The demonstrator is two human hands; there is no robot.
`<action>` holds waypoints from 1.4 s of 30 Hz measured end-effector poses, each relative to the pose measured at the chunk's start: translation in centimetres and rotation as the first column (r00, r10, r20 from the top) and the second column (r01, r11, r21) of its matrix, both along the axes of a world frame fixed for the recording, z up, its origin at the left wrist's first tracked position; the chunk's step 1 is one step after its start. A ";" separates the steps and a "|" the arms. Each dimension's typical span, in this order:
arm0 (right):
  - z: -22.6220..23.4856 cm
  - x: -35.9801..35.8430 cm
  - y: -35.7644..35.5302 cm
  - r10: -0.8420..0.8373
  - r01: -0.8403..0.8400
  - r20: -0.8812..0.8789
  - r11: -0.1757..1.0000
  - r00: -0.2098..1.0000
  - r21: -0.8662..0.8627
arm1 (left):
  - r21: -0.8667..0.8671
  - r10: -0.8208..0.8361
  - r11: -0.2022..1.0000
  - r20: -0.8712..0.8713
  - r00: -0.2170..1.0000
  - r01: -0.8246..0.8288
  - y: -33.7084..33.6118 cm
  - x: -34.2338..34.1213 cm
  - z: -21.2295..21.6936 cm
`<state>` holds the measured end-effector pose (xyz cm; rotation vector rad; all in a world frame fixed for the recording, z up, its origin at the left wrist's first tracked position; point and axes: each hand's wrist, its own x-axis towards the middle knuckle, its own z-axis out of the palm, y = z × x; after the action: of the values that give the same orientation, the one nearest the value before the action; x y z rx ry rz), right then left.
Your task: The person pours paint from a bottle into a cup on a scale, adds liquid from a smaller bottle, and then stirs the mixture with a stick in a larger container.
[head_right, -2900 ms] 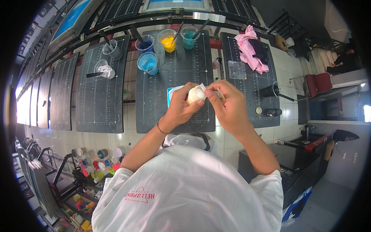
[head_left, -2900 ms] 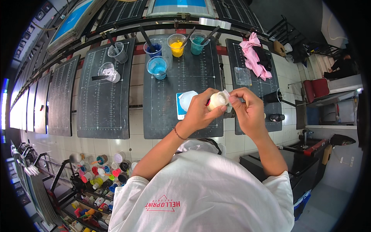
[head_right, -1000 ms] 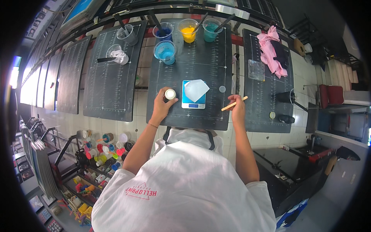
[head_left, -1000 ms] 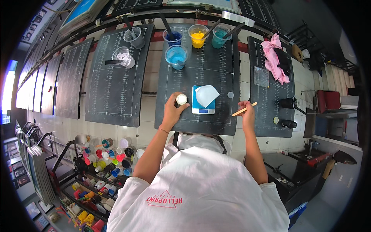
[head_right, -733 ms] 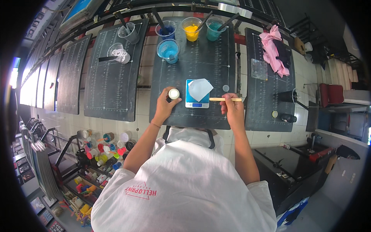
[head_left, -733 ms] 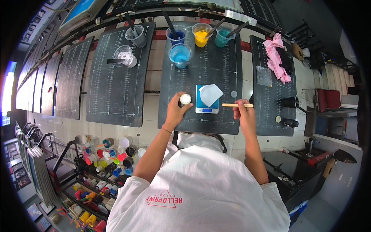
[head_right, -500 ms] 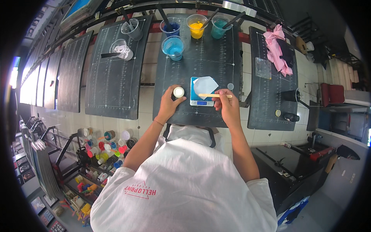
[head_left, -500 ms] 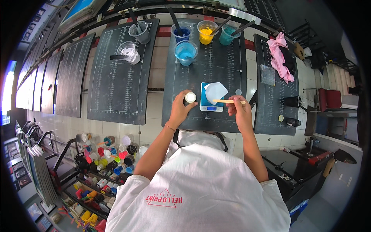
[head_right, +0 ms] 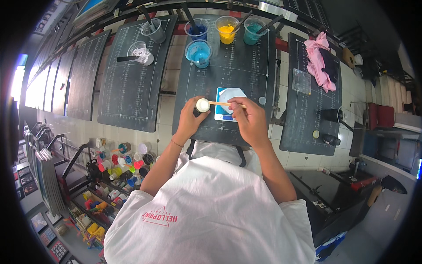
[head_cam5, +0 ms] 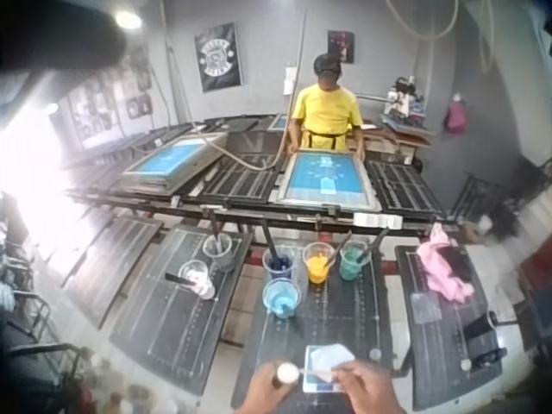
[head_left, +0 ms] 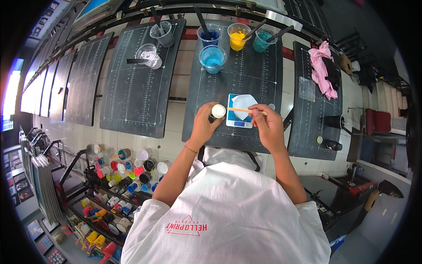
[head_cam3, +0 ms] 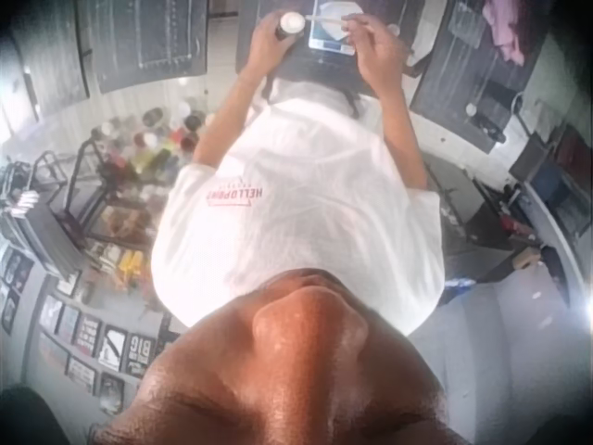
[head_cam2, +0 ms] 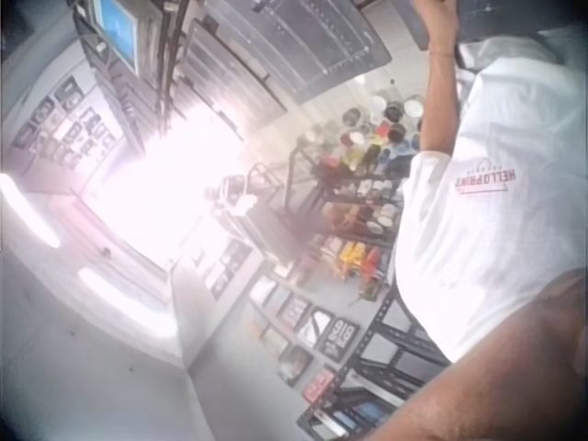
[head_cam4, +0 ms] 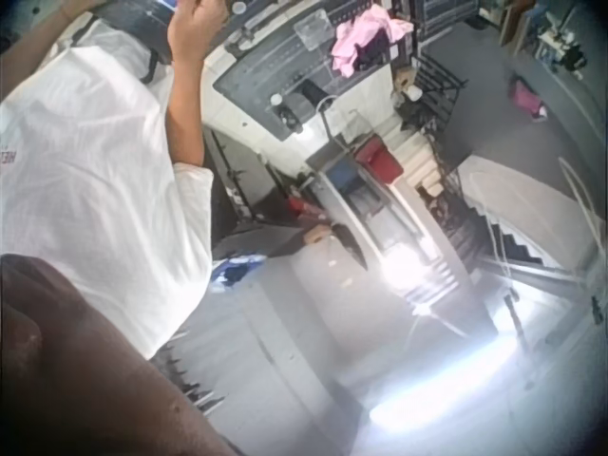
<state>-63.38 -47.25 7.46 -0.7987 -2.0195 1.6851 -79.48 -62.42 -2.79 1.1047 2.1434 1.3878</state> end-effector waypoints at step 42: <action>-3.3 0.3 2.5 -0.065 0.043 -0.064 0.954 0.996 -0.295 | -0.020 -0.034 0.999 -0.068 0.997 0.033 2.3 2.6 3.8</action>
<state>-63.09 -44.79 4.13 -0.8643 -1.7047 1.9807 -76.88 -60.08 0.96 1.1919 2.1701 1.3309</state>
